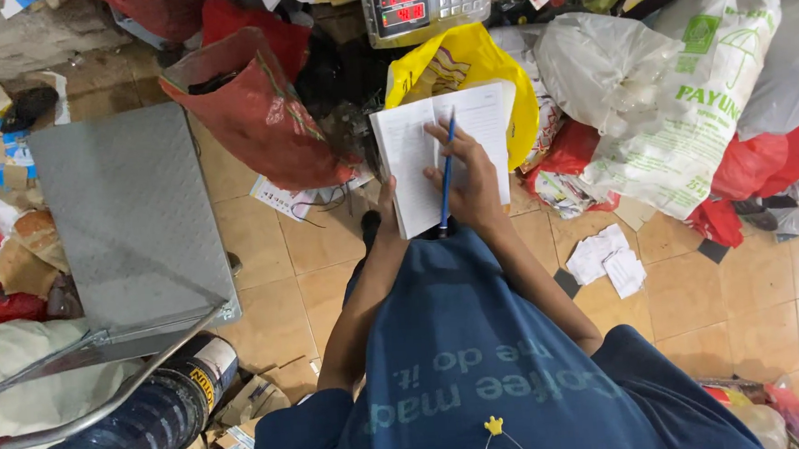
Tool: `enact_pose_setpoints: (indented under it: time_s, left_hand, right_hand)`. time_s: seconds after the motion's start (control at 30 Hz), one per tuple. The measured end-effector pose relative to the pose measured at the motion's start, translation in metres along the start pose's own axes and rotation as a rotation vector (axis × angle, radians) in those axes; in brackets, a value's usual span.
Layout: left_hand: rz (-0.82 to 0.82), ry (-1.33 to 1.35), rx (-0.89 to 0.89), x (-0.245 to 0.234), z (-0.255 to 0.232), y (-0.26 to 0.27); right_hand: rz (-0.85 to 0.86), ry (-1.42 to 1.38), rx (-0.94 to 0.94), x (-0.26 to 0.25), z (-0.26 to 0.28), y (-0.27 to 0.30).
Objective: The person loads a bundle of plastic bottles onto a hand truck and moves it through a cluttered room. They then place a yellow bag containing white jugs onto the hand truck, move it to a digital scale, and record the weight in a notebook with a pen.
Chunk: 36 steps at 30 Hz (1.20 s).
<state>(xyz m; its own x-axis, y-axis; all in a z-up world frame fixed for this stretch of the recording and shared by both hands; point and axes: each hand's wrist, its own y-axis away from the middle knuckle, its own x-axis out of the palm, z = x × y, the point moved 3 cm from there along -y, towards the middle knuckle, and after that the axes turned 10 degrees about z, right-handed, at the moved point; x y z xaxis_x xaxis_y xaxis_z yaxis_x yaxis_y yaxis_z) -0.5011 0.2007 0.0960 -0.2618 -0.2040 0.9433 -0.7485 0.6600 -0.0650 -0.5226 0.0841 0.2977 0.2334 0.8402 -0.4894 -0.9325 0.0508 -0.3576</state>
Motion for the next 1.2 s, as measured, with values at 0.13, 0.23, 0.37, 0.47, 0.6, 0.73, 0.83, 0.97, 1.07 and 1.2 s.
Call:
enact_pose_setpoints:
  time_s: [0.13,0.23,0.37,0.47,0.6,0.73,0.83,0.97,1.07,1.2]
  left_hand:
    - [0.024,0.063,-0.074,0.036,-0.003,-0.014]
    - [-0.018,0.13,-0.036,0.057,-0.008,-0.02]
    - [0.04,0.167,-0.006,0.046,-0.005,-0.019]
    - [0.068,0.175,-0.004,0.036,0.012,-0.005]
    - [-0.041,0.166,-0.03,0.032,0.029,0.001]
    - [-0.072,0.185,-0.099,0.029,0.028,0.006]
    - [-0.018,0.283,-0.194,0.029,0.018,0.007]
    - [-0.038,0.323,-0.243,-0.021,0.06,0.036]
    - [-0.053,0.35,-0.28,-0.035,0.087,0.045]
    - [-0.079,0.474,-0.312,-0.01,0.094,0.045]
  right_hand:
    - [0.063,0.056,-0.079,-0.003,0.01,-0.01]
    - [0.068,-0.028,-0.075,-0.003,0.001,-0.003]
    - [-0.055,-0.328,-0.173,0.007,-0.041,0.027]
    - [-0.238,-0.695,-0.152,0.009,-0.042,0.031]
    - [-0.314,-0.677,-0.189,-0.003,-0.008,0.01]
    - [-0.195,-0.57,-0.152,-0.014,-0.001,0.009]
    - [-0.196,-0.497,-0.048,-0.022,0.008,0.005]
    - [-0.208,-0.36,-0.001,-0.021,-0.005,0.03]
    - [-0.242,-0.431,0.098,-0.022,-0.023,0.048]
    - [-0.142,-0.169,0.222,-0.036,-0.017,0.052]
